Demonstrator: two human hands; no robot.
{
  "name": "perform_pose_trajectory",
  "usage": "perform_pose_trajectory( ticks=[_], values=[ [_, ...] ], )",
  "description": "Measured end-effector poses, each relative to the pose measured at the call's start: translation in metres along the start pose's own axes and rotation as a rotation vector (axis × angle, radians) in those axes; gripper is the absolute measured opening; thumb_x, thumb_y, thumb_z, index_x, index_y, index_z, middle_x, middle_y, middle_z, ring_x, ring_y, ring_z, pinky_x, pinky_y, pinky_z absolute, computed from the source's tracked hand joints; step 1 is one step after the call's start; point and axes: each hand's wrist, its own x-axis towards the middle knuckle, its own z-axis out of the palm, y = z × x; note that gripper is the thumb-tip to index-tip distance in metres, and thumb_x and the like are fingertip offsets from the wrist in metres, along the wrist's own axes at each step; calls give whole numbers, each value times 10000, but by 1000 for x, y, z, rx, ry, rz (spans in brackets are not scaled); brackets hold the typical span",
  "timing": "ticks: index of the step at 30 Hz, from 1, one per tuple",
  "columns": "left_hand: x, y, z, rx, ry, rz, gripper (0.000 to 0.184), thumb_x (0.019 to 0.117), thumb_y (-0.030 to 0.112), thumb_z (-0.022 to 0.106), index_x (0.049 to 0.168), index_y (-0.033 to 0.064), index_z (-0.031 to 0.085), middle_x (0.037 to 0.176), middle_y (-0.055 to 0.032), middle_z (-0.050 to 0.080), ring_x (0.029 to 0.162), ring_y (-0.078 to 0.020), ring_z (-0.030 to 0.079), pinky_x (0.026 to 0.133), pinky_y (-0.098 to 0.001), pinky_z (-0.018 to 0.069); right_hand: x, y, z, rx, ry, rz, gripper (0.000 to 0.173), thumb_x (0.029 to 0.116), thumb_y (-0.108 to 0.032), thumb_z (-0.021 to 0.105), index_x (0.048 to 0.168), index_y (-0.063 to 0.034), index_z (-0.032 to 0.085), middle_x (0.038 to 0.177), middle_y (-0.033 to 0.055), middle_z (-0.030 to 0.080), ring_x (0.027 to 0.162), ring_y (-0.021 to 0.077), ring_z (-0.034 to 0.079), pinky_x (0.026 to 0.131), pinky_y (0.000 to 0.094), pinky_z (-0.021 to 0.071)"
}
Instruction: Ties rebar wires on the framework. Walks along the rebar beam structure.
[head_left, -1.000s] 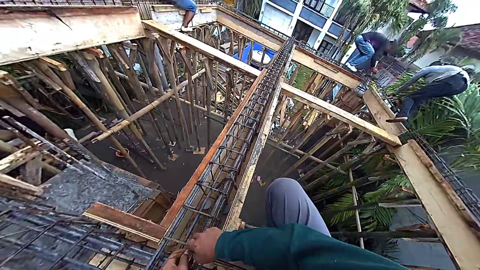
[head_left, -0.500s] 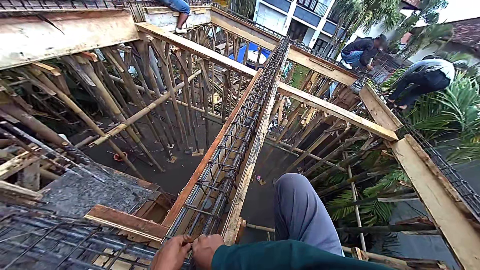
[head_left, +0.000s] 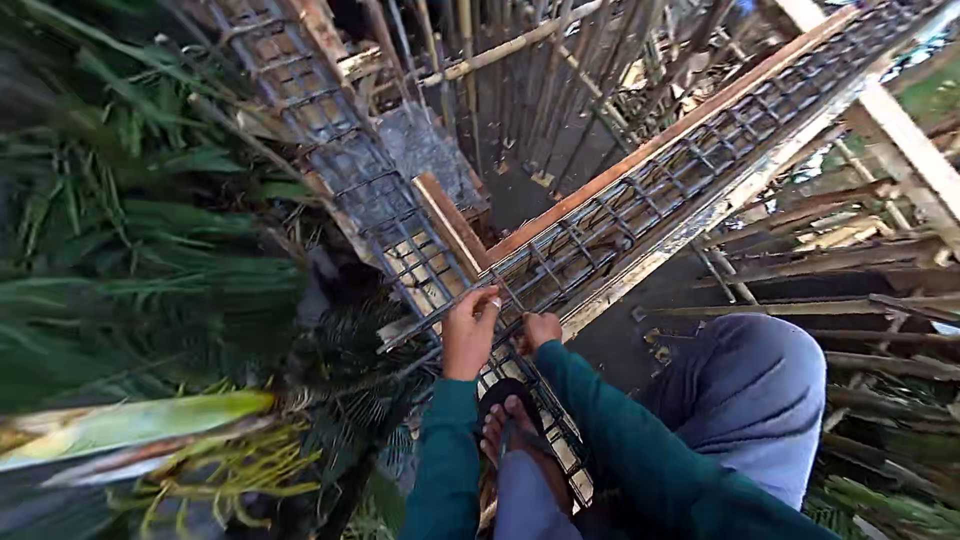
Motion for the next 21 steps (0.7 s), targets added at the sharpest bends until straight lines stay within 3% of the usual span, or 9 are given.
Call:
perform_pose_trajectory(
  ticks=[3,6,8,10,12,16,19,21],
  values=[
    [-23,-26,6,-90,58,-94,227,1027,151,619,1209,60,720,1136,-84,740,994,-169,711,903,-409,581,11,-5,-35,-372,-159,-169,541,1116,-433,399,1269,36,621,1051,226,681,845,300,698,797,477,591],
    [-38,-58,24,-107,70,-187,209,1025,143,603,1163,53,731,1089,-84,744,948,-159,705,889,-388,573,2,-16,-67,-878,-99,-623,304,1077,-235,523,1150,9,689,1145,221,696,1076,385,679,944,608,532],
    [-45,-72,40,-78,42,-223,230,1030,151,583,1169,50,736,1093,-98,745,969,-173,709,914,-399,570,0,-17,-74,-1177,-63,-967,200,984,-103,620,1143,-34,718,1222,179,681,1183,389,629,970,593,530],
    [-49,-77,55,-59,4,-219,250,1035,160,565,1181,54,738,1136,-99,744,1012,-176,714,948,-395,571,9,-16,-72,-1434,-50,-1289,241,919,-66,673,1152,-77,736,1205,148,680,1162,387,612,915,572,525],
    [-53,-78,67,-49,-46,-209,260,1038,164,555,1188,51,735,1158,-101,737,1043,-177,707,975,-390,560,23,-18,-69,-1623,-74,-1478,262,914,-60,693,1173,-82,730,1195,128,683,1113,363,623,880,538,524],
    [-58,-81,78,-45,-103,-188,261,1033,151,546,1177,44,735,1165,-109,729,1064,-174,700,987,-373,553,59,-18,-66,-1708,-87,-1854,133,911,-1,671,999,-61,751,985,113,706,948,307,671,776,458,554],
    [-59,-85,80,-51,-104,-188,260,1029,143,542,1171,46,737,1156,-108,735,1064,-166,701,986,-367,552,71,-18,-60,-1744,-148,-1958,104,928,1,633,921,-14,735,900,141,709,901,319,694,763,451,569],
    [-60,-87,81,-51,-93,-187,262,1026,145,537,1163,54,742,1156,-101,737,1068,-160,699,987,-366,548,72,-14,-58,-1743,-160,-1871,109,935,-22,626,921,2,731,894,162,714,898,335,709,785,463,589]
  ],
)
